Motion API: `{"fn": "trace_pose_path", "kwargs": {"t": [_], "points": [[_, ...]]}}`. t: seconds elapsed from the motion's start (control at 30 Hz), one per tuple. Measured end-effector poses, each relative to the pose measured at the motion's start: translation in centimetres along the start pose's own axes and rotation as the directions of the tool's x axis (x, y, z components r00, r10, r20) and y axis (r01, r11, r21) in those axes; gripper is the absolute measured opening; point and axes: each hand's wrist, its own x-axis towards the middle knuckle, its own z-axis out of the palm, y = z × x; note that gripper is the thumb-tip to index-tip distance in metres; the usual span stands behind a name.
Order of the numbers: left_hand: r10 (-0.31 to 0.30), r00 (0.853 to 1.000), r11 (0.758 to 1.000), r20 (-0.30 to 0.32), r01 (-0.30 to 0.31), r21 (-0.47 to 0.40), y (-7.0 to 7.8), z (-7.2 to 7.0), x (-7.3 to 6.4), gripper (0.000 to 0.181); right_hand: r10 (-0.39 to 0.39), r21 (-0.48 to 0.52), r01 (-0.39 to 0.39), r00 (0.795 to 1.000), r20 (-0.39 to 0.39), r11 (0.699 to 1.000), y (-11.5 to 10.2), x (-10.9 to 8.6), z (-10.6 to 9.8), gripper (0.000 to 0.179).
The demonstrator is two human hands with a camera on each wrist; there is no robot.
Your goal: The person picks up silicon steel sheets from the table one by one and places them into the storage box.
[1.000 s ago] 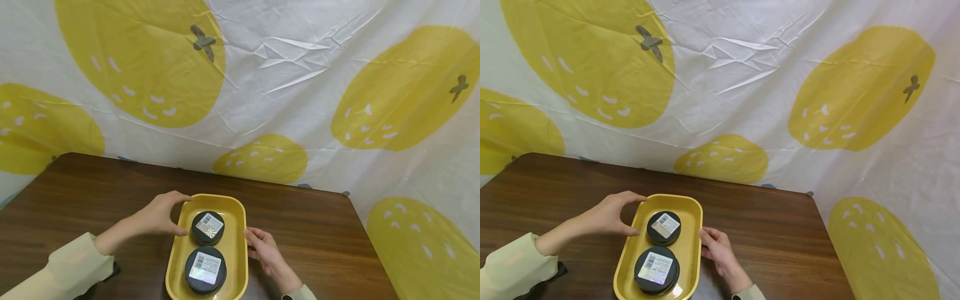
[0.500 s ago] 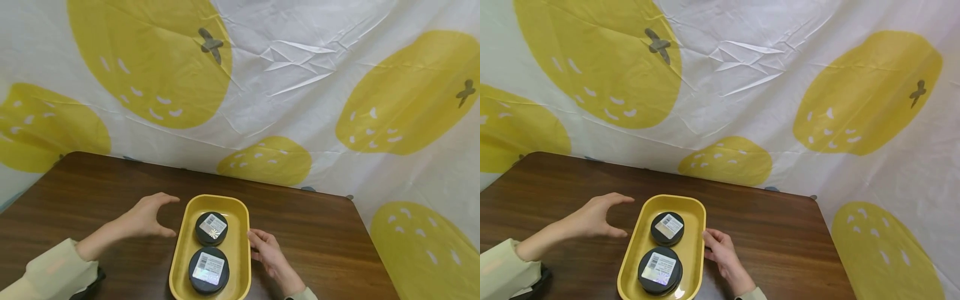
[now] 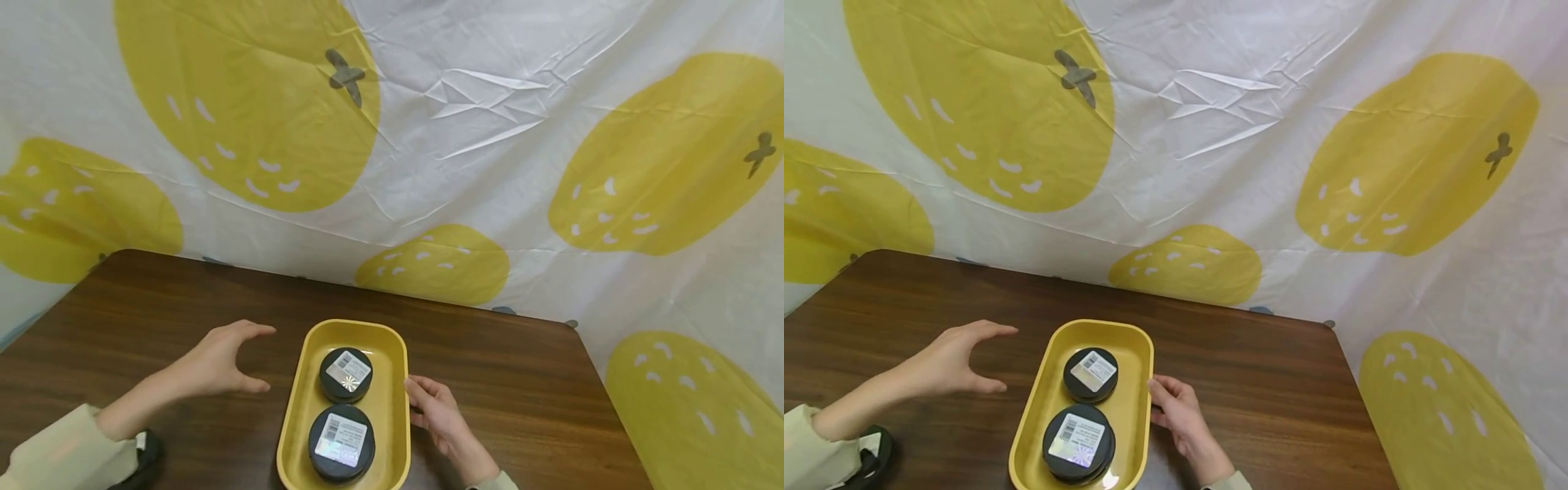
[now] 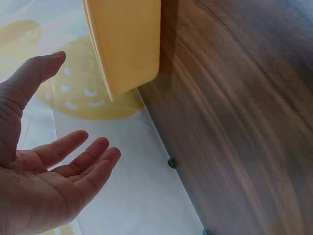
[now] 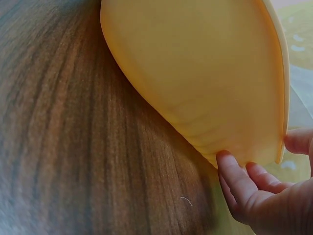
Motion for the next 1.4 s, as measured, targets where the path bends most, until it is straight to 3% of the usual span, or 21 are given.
{"fn": "trace_pose_path", "kwargs": {"t": [0.17, 0.43, 0.7, 1.07, 1.3, 1.4], "points": [[-0.044, 0.999, 0.999, 0.001, 0.044, -0.011, -0.2, -0.7, -0.6, 0.075, -0.004, 0.003, 0.004, 1.000, 0.011, 1.000, 0.1, 0.0, -0.1, 0.049], [-0.048, 0.999, 0.999, -0.009, 0.048, 0.002, -0.5, -1.5, -1.5, 0.077, 0.002, -0.005, -0.002, 1.000, 0.013, 1.000, 0.1, 0.2, -0.2, 0.050], [-0.079, 0.996, 0.997, -0.042, 0.080, 0.014, -1.6, -1.8, -3.2, 0.078, 0.002, -0.003, -0.002, 1.000, 0.019, 1.000, 0.1, 0.2, -0.3, 0.051], [-0.114, 0.992, 0.993, -0.053, 0.115, 0.017, -2.9, -1.6, -5.3, 0.081, 0.005, 0.002, -0.005, 1.000, 0.023, 1.000, 0.1, 0.2, -0.2, 0.051], [-0.103, 0.991, 0.994, -0.088, 0.107, 0.037, -3.7, -1.5, -6.4, 0.081, 0.010, 0.000, -0.010, 1.000, 0.020, 1.000, 0.1, 0.2, -0.2, 0.051], [-0.139, 0.988, 0.990, -0.064, 0.140, 0.015, -4.1, -1.6, -7.2, 0.082, 0.013, -0.009, -0.013, 1.000, 0.016, 1.000, 0.1, 0.1, -0.2, 0.051]]}}
